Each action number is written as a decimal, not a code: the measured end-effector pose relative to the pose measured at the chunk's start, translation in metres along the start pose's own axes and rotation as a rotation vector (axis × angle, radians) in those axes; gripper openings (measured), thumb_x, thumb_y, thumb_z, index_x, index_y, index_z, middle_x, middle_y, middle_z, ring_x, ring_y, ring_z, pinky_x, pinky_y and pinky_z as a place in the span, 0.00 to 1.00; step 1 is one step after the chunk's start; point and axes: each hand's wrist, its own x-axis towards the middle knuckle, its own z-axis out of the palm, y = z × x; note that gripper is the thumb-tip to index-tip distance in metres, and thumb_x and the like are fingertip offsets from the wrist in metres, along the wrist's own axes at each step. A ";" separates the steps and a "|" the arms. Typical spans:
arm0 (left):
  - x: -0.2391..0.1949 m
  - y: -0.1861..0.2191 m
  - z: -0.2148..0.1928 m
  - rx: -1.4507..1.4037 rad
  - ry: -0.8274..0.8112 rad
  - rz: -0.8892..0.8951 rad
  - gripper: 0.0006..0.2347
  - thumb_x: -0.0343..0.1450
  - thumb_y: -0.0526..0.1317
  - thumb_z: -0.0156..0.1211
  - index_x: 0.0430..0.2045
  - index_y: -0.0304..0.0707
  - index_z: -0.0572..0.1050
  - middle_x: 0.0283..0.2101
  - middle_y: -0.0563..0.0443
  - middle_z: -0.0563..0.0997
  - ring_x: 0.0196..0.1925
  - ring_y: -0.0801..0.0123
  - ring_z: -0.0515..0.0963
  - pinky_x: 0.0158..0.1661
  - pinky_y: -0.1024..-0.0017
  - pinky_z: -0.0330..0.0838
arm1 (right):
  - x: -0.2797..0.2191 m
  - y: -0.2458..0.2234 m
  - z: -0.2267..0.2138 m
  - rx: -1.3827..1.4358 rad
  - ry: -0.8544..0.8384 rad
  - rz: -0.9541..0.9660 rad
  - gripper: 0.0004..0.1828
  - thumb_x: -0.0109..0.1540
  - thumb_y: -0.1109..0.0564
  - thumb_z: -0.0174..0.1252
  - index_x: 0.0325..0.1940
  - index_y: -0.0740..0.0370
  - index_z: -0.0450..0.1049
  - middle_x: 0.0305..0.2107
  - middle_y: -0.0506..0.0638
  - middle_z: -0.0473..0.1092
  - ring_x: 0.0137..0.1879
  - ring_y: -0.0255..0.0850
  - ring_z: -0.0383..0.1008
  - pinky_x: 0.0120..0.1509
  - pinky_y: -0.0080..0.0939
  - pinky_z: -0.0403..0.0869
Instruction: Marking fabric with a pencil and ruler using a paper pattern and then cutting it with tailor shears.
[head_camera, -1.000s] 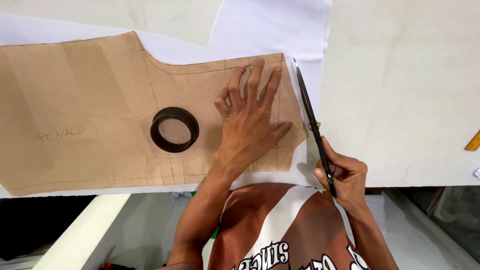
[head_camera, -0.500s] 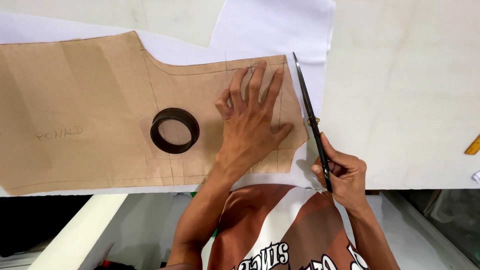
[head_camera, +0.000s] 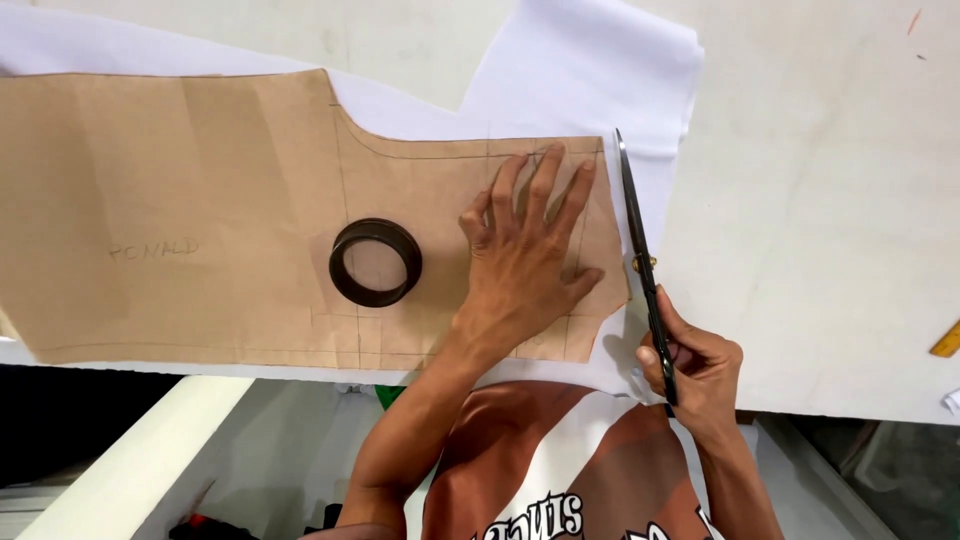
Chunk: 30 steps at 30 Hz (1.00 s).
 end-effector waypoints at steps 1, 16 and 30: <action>0.000 0.001 -0.001 0.011 0.019 0.003 0.47 0.59 0.73 0.69 0.72 0.59 0.57 0.75 0.52 0.54 0.75 0.54 0.53 0.62 0.54 0.52 | 0.001 0.000 0.000 0.006 -0.003 -0.007 0.35 0.60 0.59 0.63 0.71 0.65 0.64 0.19 0.42 0.58 0.23 0.29 0.47 0.26 0.28 0.53; 0.001 0.001 0.000 -0.001 0.027 -0.008 0.46 0.59 0.71 0.68 0.72 0.60 0.57 0.75 0.54 0.54 0.74 0.55 0.55 0.60 0.55 0.53 | 0.003 0.004 -0.002 0.054 -0.043 -0.013 0.36 0.61 0.59 0.63 0.73 0.64 0.61 0.19 0.42 0.55 0.23 0.31 0.48 0.25 0.29 0.55; 0.000 0.001 -0.002 -0.008 0.040 -0.002 0.45 0.59 0.71 0.69 0.71 0.59 0.58 0.74 0.54 0.55 0.74 0.55 0.56 0.60 0.55 0.54 | 0.003 0.008 -0.004 0.109 -0.053 0.025 0.36 0.60 0.63 0.62 0.73 0.63 0.62 0.19 0.44 0.55 0.23 0.32 0.46 0.24 0.30 0.53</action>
